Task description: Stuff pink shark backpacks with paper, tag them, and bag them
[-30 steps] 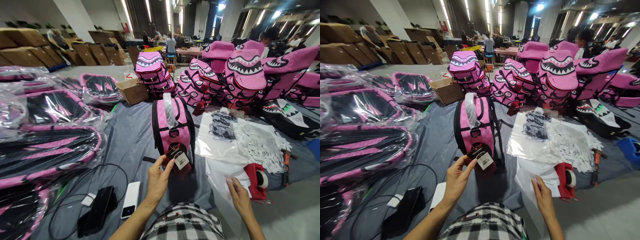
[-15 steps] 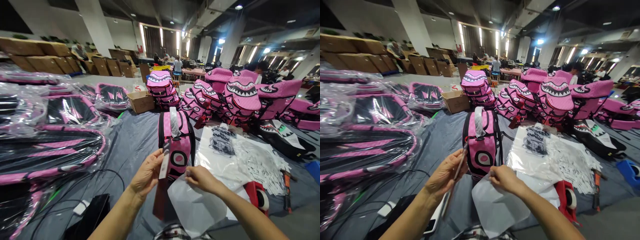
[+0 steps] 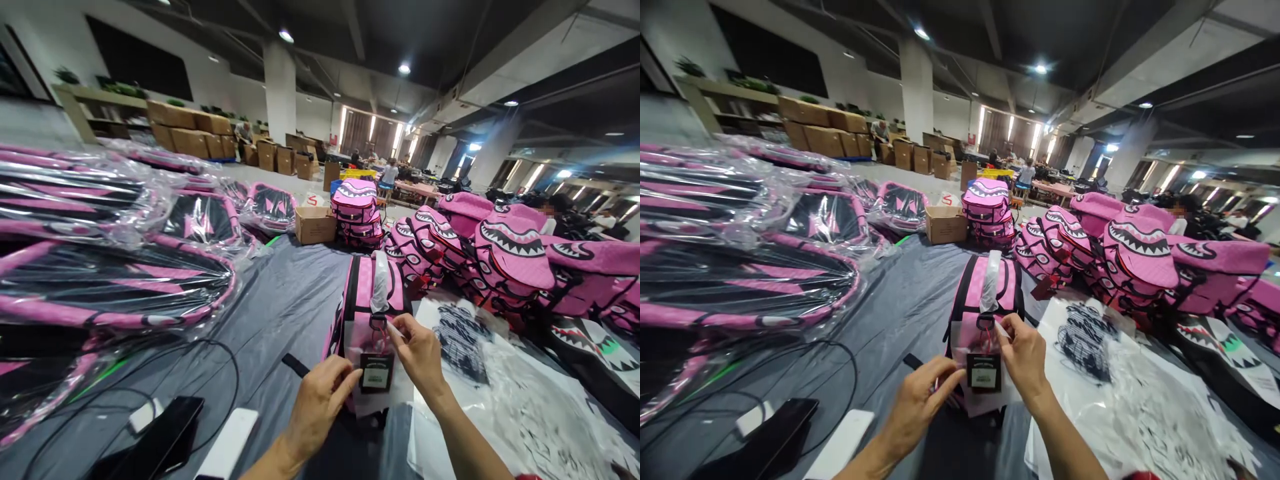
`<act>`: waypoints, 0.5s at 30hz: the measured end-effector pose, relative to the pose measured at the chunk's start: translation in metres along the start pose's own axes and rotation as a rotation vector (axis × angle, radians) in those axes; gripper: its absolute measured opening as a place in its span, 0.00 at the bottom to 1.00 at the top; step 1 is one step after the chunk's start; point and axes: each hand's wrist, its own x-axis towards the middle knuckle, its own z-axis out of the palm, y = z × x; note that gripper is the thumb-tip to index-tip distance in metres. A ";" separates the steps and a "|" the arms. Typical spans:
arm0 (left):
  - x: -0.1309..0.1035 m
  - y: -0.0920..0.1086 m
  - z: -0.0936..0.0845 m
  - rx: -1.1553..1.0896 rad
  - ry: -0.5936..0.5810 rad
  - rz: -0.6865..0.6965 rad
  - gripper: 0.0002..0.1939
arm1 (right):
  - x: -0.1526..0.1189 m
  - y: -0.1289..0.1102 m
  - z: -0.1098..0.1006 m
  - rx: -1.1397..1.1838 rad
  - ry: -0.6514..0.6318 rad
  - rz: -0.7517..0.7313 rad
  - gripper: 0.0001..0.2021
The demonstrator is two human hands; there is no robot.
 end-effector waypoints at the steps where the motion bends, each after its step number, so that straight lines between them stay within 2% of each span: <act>1: 0.006 0.000 -0.002 0.068 0.119 0.015 0.15 | 0.000 0.000 0.002 -0.009 0.004 -0.017 0.16; 3: 0.023 0.003 -0.005 0.174 0.302 0.043 0.14 | 0.001 0.000 0.003 -0.038 0.007 -0.051 0.20; 5: 0.040 0.005 -0.002 0.236 0.369 0.081 0.14 | 0.001 0.000 0.004 -0.075 0.017 -0.081 0.22; 9: 0.060 0.010 0.009 0.270 0.375 0.107 0.12 | 0.001 0.004 0.005 -0.145 0.065 -0.135 0.24; 15: 0.055 0.015 0.005 0.335 0.342 0.118 0.03 | -0.001 0.008 0.010 -0.168 0.107 -0.173 0.24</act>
